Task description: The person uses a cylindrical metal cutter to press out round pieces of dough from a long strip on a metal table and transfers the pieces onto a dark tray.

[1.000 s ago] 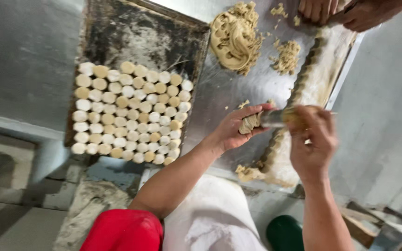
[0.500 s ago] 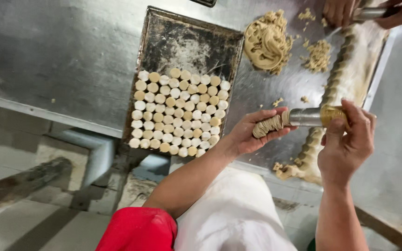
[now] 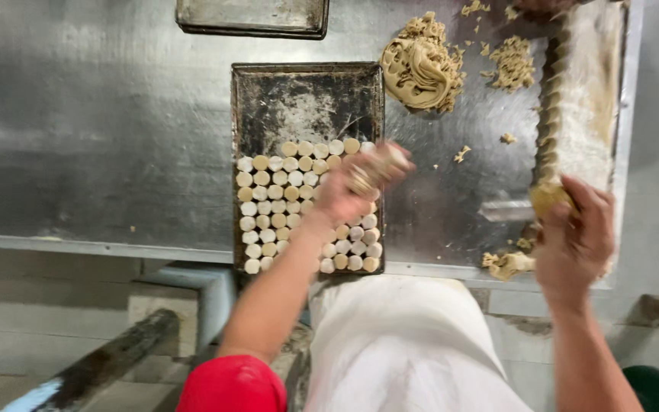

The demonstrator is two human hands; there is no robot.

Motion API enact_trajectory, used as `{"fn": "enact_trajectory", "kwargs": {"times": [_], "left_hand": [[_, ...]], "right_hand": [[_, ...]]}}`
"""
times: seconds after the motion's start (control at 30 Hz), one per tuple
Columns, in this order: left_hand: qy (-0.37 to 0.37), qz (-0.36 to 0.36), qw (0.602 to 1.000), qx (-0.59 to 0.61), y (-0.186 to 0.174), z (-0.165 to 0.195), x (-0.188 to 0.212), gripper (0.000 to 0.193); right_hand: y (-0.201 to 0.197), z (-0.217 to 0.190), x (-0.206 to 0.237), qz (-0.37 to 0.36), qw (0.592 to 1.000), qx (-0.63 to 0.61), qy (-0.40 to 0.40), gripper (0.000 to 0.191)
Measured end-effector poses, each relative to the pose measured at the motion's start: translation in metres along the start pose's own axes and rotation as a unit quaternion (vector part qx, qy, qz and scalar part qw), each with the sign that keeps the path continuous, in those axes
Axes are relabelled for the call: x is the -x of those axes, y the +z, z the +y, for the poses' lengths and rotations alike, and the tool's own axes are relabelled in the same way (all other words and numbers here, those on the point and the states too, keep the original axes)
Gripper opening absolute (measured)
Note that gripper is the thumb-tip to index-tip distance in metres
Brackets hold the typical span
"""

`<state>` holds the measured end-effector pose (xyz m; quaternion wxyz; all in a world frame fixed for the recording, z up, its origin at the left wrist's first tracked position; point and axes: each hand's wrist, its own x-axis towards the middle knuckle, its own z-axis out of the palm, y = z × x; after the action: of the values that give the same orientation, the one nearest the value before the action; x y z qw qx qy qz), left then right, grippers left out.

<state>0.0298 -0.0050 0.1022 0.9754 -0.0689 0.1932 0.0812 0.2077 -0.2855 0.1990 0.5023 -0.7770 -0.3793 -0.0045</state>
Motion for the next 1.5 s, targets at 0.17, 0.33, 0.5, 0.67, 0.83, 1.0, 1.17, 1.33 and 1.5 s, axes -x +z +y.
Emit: {"fn": "enact_trajectory", "kwargs": {"times": [0.17,0.33,0.5,0.67,0.83,1.0,1.17,1.33,1.5], "left_hand": [[0.161,0.348,0.669,-0.637,-0.007,0.17,0.038,0.045],[0.024,0.346,0.344,-0.873,-0.032,0.188,0.018,0.049],[-0.031,0.358,0.392,-0.847,-0.022,0.203,0.019,0.041],[0.044,0.355,0.365,-0.859,-0.022,0.211,0.033,0.034],[0.04,0.354,0.338,-0.871,-0.024,0.21,0.041,0.025],[0.053,0.447,0.349,-0.822,-0.017,0.213,0.039,0.023],[-0.031,0.471,0.238,-0.849,-0.01,0.184,0.039,0.037],[0.037,0.538,0.255,-0.802,0.005,0.144,0.039,0.057],[0.224,0.48,0.345,-0.775,-0.006,0.033,-0.013,0.056]], "right_hand": [[-0.04,0.031,0.062,0.046,0.976,-0.057,0.203,0.016],[-0.047,0.052,0.106,0.08,0.946,-0.084,0.303,0.016],[-0.049,0.05,0.122,0.097,0.945,-0.094,0.297,0.015],[-0.05,0.047,0.118,0.109,0.938,-0.118,0.309,0.018],[-0.058,0.051,0.111,0.084,0.94,-0.084,0.32,0.019],[-0.073,0.067,0.115,0.096,0.935,-0.072,0.334,0.024],[-0.086,0.13,0.118,0.037,0.914,0.008,0.403,0.027],[-0.116,0.196,0.108,-0.059,0.903,0.146,0.4,0.037],[-0.147,0.212,0.081,-0.072,0.915,0.056,0.394,0.056]]}}
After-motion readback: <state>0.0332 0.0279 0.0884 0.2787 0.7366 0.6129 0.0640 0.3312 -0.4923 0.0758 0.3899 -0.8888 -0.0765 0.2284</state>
